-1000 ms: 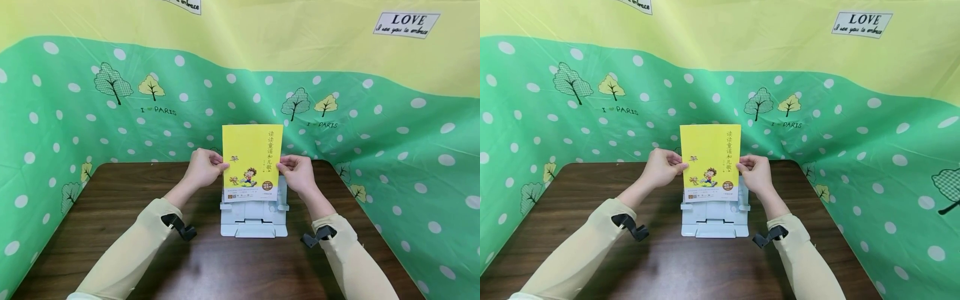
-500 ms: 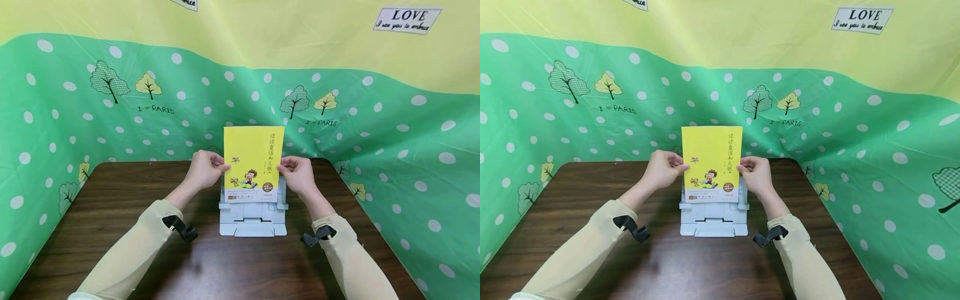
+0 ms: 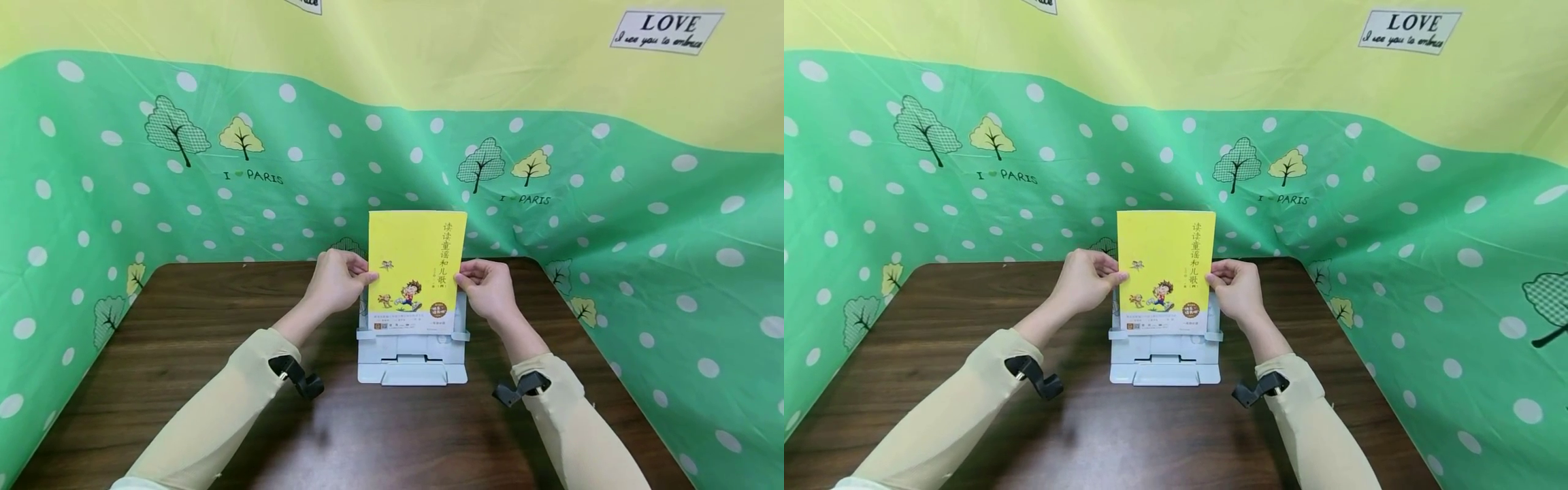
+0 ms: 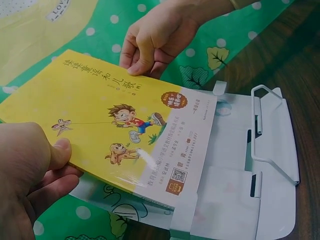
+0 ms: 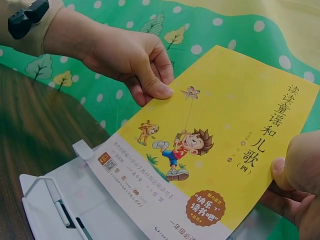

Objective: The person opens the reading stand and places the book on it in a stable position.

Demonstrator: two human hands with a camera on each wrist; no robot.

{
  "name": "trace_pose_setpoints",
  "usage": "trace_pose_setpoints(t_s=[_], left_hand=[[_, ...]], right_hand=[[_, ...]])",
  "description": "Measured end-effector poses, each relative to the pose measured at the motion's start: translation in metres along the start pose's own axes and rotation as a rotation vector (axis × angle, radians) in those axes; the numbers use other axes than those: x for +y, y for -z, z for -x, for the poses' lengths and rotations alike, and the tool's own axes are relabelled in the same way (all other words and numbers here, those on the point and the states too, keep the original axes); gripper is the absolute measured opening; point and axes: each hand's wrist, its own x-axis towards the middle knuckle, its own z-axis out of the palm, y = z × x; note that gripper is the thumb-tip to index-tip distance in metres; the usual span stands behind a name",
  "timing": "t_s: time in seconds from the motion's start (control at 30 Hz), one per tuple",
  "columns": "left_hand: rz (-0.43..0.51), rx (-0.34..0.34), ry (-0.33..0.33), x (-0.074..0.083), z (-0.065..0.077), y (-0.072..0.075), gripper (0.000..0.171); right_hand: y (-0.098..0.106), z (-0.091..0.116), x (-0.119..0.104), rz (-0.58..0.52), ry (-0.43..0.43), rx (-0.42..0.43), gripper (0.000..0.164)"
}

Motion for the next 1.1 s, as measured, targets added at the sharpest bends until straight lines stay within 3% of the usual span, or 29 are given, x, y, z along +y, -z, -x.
trace_pose_setpoints(t_s=[0.3, 1.1], left_hand=[[-0.035, 0.006, -0.064, -0.008, 0.001, -0.006, 0.015], [-0.042, -0.024, -0.015, -0.015, 0.007, -0.017, 0.015]], right_hand=[[-0.001, 0.003, 0.007, 0.014, -0.002, 0.004, 0.011], [0.000, 0.011, 0.022, 0.061, 0.018, -0.023, 0.012]])
